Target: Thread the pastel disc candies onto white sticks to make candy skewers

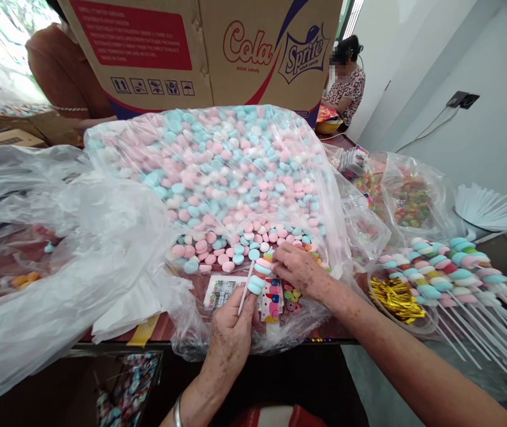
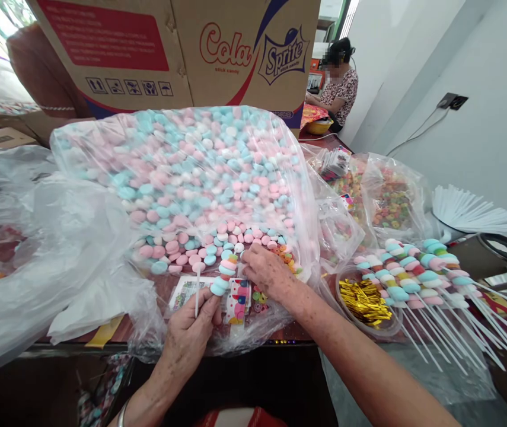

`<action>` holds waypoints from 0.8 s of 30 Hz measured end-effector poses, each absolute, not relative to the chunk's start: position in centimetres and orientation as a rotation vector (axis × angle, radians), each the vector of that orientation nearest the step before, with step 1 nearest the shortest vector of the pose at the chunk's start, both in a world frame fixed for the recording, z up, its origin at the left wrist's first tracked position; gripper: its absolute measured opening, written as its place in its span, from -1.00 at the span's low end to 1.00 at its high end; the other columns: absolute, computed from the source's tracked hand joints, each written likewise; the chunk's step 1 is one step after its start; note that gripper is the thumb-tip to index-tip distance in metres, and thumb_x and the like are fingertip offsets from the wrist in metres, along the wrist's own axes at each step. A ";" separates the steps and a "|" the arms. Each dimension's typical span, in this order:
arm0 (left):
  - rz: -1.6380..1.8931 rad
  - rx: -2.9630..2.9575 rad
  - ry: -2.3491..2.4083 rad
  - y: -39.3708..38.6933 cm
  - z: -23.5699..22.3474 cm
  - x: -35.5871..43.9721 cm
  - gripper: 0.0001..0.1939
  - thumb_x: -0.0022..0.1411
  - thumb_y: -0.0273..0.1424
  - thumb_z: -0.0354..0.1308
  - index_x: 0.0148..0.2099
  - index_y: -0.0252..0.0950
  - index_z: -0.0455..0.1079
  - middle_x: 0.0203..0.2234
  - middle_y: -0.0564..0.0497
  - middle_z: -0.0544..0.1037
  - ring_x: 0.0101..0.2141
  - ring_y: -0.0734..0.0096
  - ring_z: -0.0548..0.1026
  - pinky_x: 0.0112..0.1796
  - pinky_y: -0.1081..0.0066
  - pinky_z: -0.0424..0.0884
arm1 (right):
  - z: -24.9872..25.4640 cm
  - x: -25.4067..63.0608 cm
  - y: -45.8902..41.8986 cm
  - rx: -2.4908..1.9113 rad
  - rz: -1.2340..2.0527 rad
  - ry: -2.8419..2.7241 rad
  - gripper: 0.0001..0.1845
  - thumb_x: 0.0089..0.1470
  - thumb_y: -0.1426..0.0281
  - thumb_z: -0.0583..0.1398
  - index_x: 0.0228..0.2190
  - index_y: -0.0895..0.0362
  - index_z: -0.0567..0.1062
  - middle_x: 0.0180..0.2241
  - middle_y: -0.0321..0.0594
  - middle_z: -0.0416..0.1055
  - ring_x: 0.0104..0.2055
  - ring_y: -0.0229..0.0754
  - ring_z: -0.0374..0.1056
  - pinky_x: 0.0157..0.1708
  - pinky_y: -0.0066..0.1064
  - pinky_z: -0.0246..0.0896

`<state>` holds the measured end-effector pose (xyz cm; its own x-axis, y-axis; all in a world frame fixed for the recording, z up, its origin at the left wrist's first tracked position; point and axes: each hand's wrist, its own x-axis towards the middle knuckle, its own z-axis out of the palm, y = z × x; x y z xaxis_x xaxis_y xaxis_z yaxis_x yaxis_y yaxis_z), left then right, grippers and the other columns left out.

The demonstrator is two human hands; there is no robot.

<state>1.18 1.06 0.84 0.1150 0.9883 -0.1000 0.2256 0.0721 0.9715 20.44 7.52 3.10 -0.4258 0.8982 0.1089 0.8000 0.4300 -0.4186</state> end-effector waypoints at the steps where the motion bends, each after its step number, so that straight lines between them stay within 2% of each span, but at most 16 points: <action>1: 0.938 1.363 1.310 1.1 0.8 1.2 -0.65 0.33 -0.17 0.00 -0.45 -0.24 0.28 -0.67 0.18 0.24 -0.62 0.48 0.16 -0.58 0.46 0.04 | 2.7 20.4 7.6 -1.439 0.378 -2.396 -0.84 0.23 0.48 0.11 -0.40 0.14 0.43 -0.31 -0.21 0.37 -0.31 -0.22 0.29 -0.31 -0.43 0.15; 7: 0.935 1.374 1.310 1.1 0.6 1.1 -0.64 0.34 -0.17 -0.01 -0.45 -0.24 0.27 -0.66 0.18 0.25 -0.61 0.50 0.16 -0.56 0.47 0.05 | 1.3 20.5 7.5 -1.463 0.066 -2.372 -0.83 0.21 0.56 0.06 -0.34 0.14 0.41 -0.31 -0.14 0.42 -0.25 -0.13 0.31 -0.24 -0.37 0.18; 12: 0.934 1.374 1.322 1.2 0.5 1.1 -0.63 0.34 -0.17 -0.01 -0.47 -0.24 0.26 -0.67 0.18 0.24 -0.61 0.49 0.18 -0.54 0.47 0.06 | 1.1 21.6 7.6 -1.421 0.162 -2.361 -0.87 0.23 0.49 0.08 -0.37 0.13 0.39 -0.34 -0.18 0.46 -0.28 -0.14 0.33 -0.24 -0.37 0.17; 17: 0.937 1.375 1.307 1.3 0.4 1.2 -0.64 0.34 -0.17 -0.01 -0.46 -0.24 0.26 -0.67 0.18 0.26 -0.60 0.49 0.20 -0.54 0.47 0.07 | 1.5 22.2 7.7 -1.343 0.208 -2.330 -0.88 0.19 0.52 0.08 -0.35 0.13 0.39 -0.35 -0.19 0.48 -0.29 -0.15 0.35 -0.27 -0.39 0.17; 24: 0.921 1.378 1.335 1.2 0.4 1.1 -0.66 0.34 -0.16 0.00 -0.42 -0.25 0.30 -0.64 0.17 0.29 -0.60 0.50 0.17 -0.55 0.47 0.07 | 1.4 21.5 7.0 -1.214 -0.053 -2.492 -0.81 0.28 0.51 0.03 -0.36 0.16 0.39 -0.35 -0.14 0.45 -0.28 -0.13 0.35 -0.24 -0.36 0.22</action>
